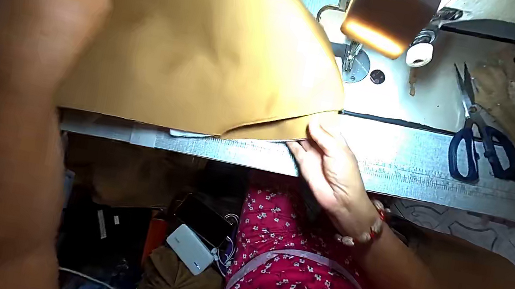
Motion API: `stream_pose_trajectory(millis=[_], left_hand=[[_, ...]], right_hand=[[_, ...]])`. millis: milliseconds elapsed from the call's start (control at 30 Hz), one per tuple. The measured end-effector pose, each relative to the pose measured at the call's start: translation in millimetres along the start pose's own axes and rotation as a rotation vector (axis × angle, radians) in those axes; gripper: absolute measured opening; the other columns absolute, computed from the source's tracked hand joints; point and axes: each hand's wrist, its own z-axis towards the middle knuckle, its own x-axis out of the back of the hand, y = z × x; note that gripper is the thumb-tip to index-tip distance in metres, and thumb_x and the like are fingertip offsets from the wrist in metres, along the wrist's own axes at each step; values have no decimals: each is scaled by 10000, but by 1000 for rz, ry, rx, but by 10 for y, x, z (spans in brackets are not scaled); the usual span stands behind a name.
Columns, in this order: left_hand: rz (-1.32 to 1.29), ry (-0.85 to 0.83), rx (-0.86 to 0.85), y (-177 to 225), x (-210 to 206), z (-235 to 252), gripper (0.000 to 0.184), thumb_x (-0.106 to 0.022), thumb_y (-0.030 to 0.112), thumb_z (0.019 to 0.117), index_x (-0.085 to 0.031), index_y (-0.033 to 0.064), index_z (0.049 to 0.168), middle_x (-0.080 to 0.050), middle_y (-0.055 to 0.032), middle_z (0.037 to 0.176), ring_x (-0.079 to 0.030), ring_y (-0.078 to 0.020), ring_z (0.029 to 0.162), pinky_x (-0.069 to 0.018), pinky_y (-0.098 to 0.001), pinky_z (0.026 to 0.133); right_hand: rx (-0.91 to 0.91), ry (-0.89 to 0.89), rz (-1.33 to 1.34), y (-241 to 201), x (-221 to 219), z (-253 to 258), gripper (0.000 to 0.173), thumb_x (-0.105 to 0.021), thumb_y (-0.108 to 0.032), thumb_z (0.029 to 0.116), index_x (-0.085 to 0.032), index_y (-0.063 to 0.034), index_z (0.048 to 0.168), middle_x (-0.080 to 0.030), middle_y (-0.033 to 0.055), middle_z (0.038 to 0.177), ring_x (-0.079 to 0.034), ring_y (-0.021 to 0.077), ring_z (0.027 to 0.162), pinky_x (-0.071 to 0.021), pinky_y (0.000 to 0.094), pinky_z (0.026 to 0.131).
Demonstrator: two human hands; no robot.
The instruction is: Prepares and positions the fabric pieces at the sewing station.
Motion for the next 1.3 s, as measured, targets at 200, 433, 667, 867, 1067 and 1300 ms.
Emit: stream_pose_trajectory(millis=[200, 433, 667, 867, 1067, 1300], left_hand=[[-346, -170, -282, 1548, -360, -590, 447, -426, 322, 1073, -626, 108, 1411, -427, -204, 1593, -218, -529, 1519, -33, -780, 1171], [-567, -164, -406, 2065, -831, -719, 363, -554, 341, 1033, -739, 125, 1259, -641, -113, 1414, -464, -434, 1427, -219, -717, 1170], [-453, 38, -457, 2272, -987, -664, 250, -570, 163, 1037, -777, 24, 1055, -749, -159, 1188, -684, -376, 1191, -487, -549, 1060], [-421, 6, -345, 2416, -959, -740, 253, -565, 171, 1042, -775, 52, 1118, -724, -131, 1268, -600, -417, 1302, -383, -639, 1121], [-605, 210, -211, 2390, -771, -1455, 222, -606, 42, 977, -776, 30, 1119, -739, -156, 1208, -665, -321, 1222, -473, -481, 1091], [-339, 389, 361, 1597, -572, -2159, 229, -572, 87, 1032, -746, -40, 1111, -729, -209, 1030, -697, -269, 993, -536, -343, 924]], right_hand=[[567, 28, -740, -125, 598, -146, 647, -523, 37, 963, -276, 46, 1561, -464, 154, 1505, -546, 149, 1323, -505, 288, 1050], [965, -109, -1588, -61, 738, 74, 268, -582, -121, 1000, -742, -6, 1182, -688, 170, 1306, -547, 405, 1348, -384, 542, 1155], [1113, -96, -1704, 86, 840, 138, 256, -586, -122, 1001, -754, -7, 1156, -712, 166, 1270, -587, 407, 1316, -391, 606, 1136], [1098, -118, -1712, 74, 852, 141, 253, -590, -118, 1000, -753, -6, 1159, -705, 173, 1283, -580, 418, 1320, -385, 619, 1134], [747, -452, -1122, -347, 646, -31, 237, -606, -164, 1003, -729, -24, 1149, -728, 47, 1227, -658, 153, 1207, -510, 349, 1089], [1029, -811, -1598, -90, 23, 503, 228, -575, -34, 987, -735, 16, 1141, -711, 207, 1175, -675, 340, 1102, -516, 466, 942]])
